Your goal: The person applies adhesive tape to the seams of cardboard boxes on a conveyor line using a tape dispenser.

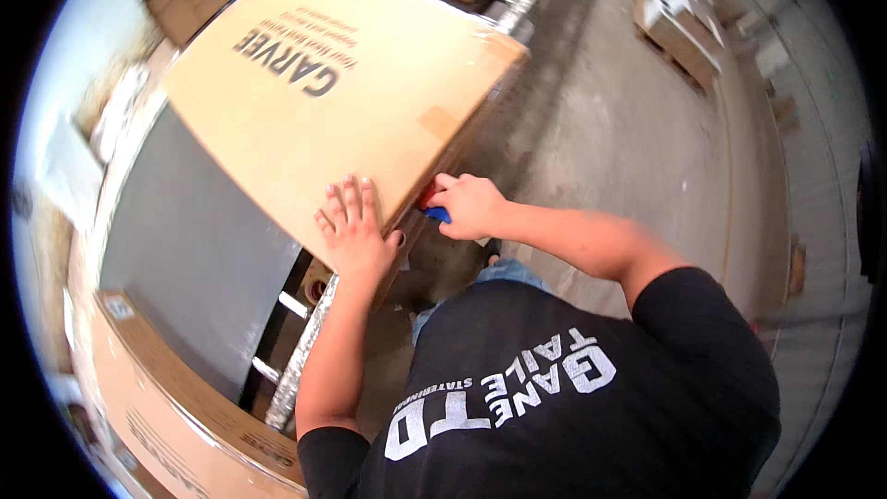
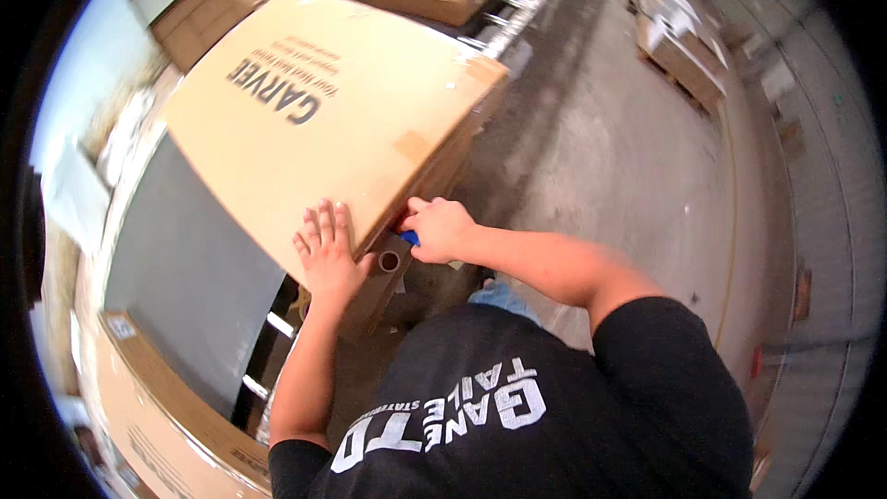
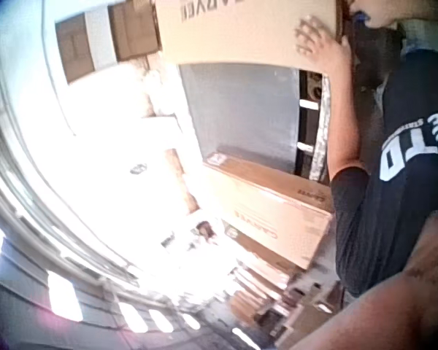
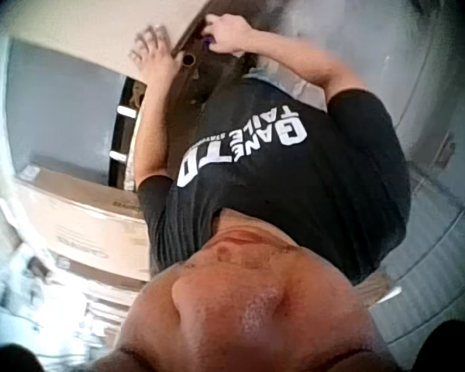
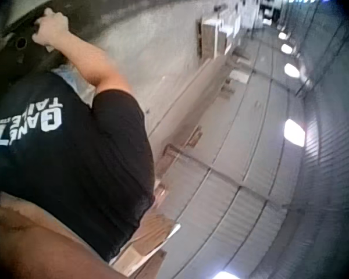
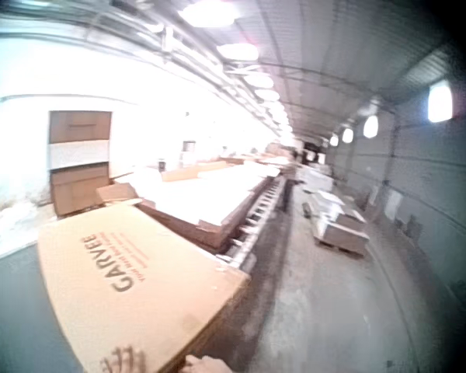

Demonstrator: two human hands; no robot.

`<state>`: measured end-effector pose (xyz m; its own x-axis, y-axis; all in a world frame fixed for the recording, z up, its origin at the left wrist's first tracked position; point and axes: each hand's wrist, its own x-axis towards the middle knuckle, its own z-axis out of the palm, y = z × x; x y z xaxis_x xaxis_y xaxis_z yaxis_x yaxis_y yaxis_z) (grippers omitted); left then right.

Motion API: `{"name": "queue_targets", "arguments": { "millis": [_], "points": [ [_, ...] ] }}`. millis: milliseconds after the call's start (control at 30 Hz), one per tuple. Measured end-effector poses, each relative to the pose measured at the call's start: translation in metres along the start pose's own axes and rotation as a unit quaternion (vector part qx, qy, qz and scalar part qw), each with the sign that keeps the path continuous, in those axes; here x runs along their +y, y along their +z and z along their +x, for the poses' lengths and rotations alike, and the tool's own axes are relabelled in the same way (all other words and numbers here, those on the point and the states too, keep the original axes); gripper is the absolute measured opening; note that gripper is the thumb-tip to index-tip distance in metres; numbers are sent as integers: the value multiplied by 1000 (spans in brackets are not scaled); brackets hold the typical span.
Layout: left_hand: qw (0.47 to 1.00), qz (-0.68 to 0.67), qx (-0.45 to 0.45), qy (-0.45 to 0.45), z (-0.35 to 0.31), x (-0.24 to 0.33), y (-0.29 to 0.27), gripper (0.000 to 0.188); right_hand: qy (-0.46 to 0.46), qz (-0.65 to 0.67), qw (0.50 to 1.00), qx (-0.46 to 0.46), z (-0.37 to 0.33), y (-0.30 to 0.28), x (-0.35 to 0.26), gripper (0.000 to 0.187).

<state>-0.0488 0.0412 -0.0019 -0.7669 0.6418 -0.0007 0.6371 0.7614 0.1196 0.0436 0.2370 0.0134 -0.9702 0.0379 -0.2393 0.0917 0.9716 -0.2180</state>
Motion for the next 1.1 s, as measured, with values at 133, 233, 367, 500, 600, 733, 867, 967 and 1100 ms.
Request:
{"name": "queue_targets", "arguments": {
  "millis": [133, 233, 367, 500, 600, 733, 867, 967, 1100],
  "points": [
    [990, 85, 54, 102, 27, 23, 19, 94, -68, -56, 992, 92, -18, 24, 10, 36],
    [974, 98, 95, 179, 62, 47, 27, 78, -107, -63, 987, 106, -20, 40, 28, 27],
    [948, 188, 122, 227, 105, 63, 38, 69, -163, -79, 983, 37, 1, 40, 30, 21],
    [953, 172, 91, 230, 116, 79, 27, 68, -165, 2, 986, -33, 11, 15, 56, 34],
    [961, 173, 66, 207, 115, 86, 25, 66, -203, 62, 972, -98, 18, -5, 80, 40],
    [966, 171, 56, 185, 109, 87, 16, 69, -280, -23, 959, -42, 28, 5, 80, 37],
    [968, 91, 97, 213, 109, 69, 34, 65, -272, -5, 959, -76, 14, -8, 75, 32],
    [979, 45, 60, 191, 110, 85, 20, 53, -212, 36, 976, -32, 13, 18, 72, 31],
    [977, -115, 56, 171, 114, 64, 18, 44, -125, 101, 986, -45, 1, 9, 59, 32]
  ]
}}
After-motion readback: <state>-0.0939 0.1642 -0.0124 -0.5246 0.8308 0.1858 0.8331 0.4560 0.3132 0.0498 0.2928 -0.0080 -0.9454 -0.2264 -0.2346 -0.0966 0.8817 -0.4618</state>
